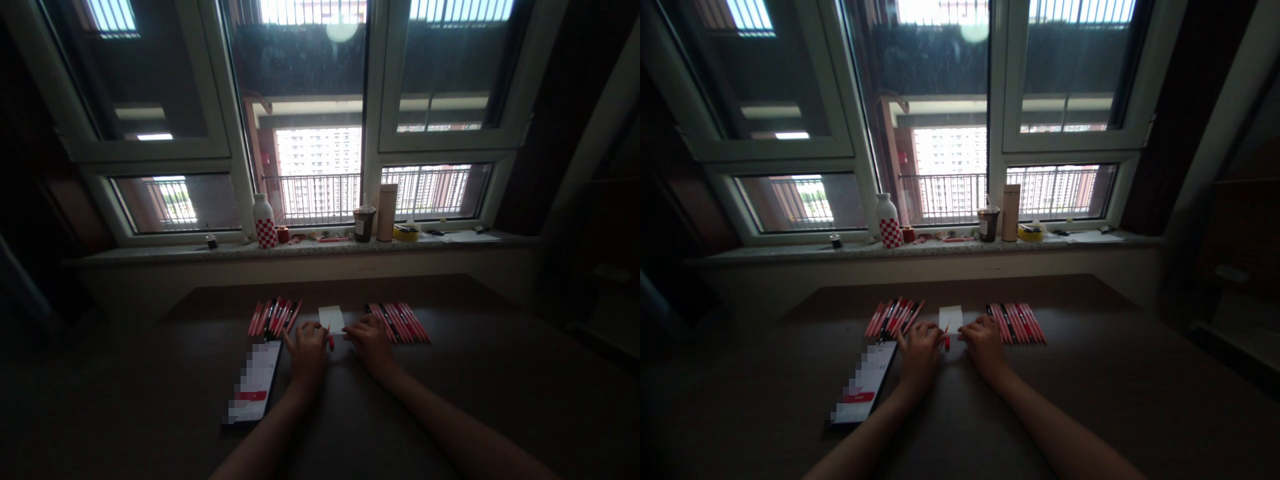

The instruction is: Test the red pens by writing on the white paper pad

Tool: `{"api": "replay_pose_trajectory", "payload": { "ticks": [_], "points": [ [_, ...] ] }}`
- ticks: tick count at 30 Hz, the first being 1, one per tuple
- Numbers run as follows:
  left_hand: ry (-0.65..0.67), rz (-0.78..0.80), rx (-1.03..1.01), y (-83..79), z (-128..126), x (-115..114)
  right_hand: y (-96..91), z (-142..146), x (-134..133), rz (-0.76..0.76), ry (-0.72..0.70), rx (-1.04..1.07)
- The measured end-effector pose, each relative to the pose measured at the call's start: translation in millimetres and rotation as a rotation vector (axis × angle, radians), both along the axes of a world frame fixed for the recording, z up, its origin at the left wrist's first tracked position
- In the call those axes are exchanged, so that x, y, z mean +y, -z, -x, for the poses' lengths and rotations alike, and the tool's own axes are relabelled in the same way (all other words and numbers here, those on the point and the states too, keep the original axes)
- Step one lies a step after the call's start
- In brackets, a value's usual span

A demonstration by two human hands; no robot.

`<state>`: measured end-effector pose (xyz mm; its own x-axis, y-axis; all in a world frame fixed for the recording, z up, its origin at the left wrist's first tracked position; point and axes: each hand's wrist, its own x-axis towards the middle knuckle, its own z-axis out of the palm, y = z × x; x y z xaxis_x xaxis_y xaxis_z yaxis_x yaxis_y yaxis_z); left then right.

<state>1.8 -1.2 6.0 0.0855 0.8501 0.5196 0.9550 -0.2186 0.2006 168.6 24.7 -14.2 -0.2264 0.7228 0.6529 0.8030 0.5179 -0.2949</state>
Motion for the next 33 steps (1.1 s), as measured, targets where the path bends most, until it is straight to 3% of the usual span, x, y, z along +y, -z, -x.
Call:
{"api": "replay_pose_trajectory", "payload": {
  "ticks": [11,33],
  "points": [
    [-0.044,-0.010,-0.028,1.6,0.6,0.8,0.9,0.0,0.9,-0.003,0.020,-0.008],
    [0.029,0.042,-0.141,0.5,-3.5,-0.9,-1.8,-2.5,0.7,0.040,0.140,0.001]
  ]
}}
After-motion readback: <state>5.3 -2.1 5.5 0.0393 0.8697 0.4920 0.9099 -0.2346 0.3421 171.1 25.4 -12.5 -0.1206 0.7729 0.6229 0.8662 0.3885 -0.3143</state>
